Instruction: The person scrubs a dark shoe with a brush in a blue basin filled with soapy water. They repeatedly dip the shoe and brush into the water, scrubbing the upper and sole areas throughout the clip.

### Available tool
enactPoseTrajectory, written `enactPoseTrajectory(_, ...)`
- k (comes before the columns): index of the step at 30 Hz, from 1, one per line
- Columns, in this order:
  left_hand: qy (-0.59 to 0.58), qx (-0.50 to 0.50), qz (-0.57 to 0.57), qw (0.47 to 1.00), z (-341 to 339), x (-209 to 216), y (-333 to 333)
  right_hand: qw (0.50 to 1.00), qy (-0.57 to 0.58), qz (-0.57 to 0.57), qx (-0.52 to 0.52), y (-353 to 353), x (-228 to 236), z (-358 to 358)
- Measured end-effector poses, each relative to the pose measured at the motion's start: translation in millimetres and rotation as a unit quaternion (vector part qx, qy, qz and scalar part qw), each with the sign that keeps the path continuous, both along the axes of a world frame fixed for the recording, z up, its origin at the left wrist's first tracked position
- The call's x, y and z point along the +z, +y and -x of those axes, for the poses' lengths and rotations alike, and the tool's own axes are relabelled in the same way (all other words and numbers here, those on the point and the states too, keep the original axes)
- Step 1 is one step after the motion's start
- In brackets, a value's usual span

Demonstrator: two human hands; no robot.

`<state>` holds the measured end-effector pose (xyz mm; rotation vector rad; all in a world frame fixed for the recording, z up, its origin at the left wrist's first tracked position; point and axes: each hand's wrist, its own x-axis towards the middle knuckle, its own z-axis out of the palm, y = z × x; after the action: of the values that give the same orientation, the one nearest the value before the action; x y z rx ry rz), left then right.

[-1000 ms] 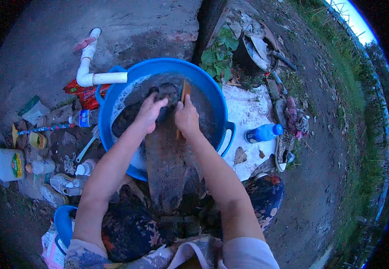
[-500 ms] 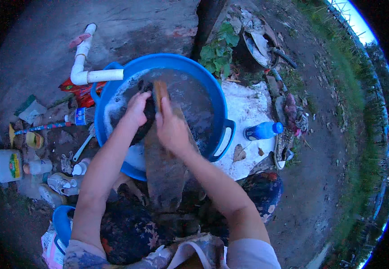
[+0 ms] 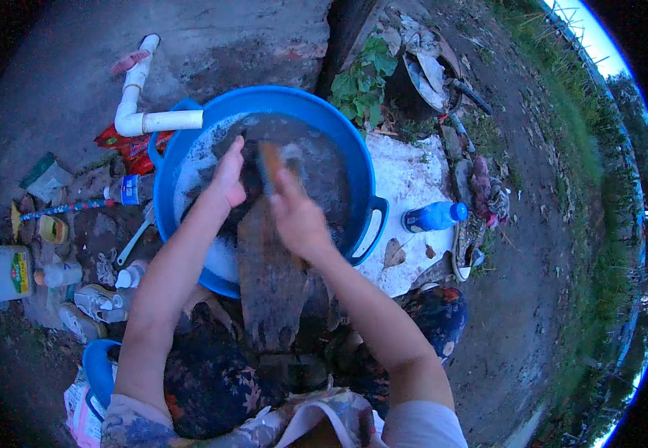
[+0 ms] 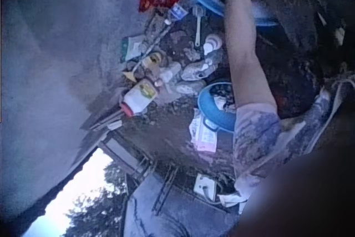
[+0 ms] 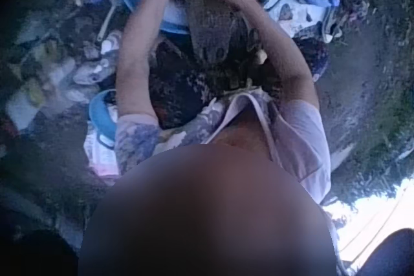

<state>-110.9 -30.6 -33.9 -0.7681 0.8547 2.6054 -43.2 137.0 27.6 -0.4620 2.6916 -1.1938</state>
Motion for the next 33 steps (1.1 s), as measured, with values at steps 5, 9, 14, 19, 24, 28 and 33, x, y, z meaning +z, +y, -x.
enactPoseTrajectory(5, 0.019, -0.063, 0.123, 0.990, -19.4, 51.0, 31.6, 0.989, -0.034, -0.102, -0.102, -26.0, 7.2, 50.8)
enactPoseTrajectory(9, 0.020, -0.035, -0.002, 0.999, -15.5, 39.6, 5.0, 0.990, 0.099, -0.103, -0.013, -27.6, -13.0, 2.5)
enactPoseTrajectory(14, 0.065, -0.112, 0.108, 0.986, -25.1, 53.2, 31.0, 0.983, 0.008, -0.164, -0.088, -19.2, 2.5, 59.8)
enactPoseTrajectory(19, 0.046, -0.036, 0.064, 0.996, -22.1, 38.8, 14.4, 0.988, 0.108, -0.108, -0.019, -24.4, -20.2, 8.3)
enactPoseTrajectory(24, 0.143, -0.111, 0.270, 0.946, -17.4, 28.1, 29.2, 0.981, 0.006, -0.121, -0.152, 29.5, -48.5, 88.8)
enactPoseTrajectory(28, 0.105, -0.117, 0.356, 0.921, -19.1, 16.8, 20.2, 0.933, -0.277, 0.076, -0.215, 45.1, -42.2, 59.6)
enactPoseTrajectory(33, 0.089, -0.113, 0.336, 0.931, -27.2, 26.6, 26.1, 0.967, -0.192, 0.054, -0.155, 31.9, -23.4, 33.0)
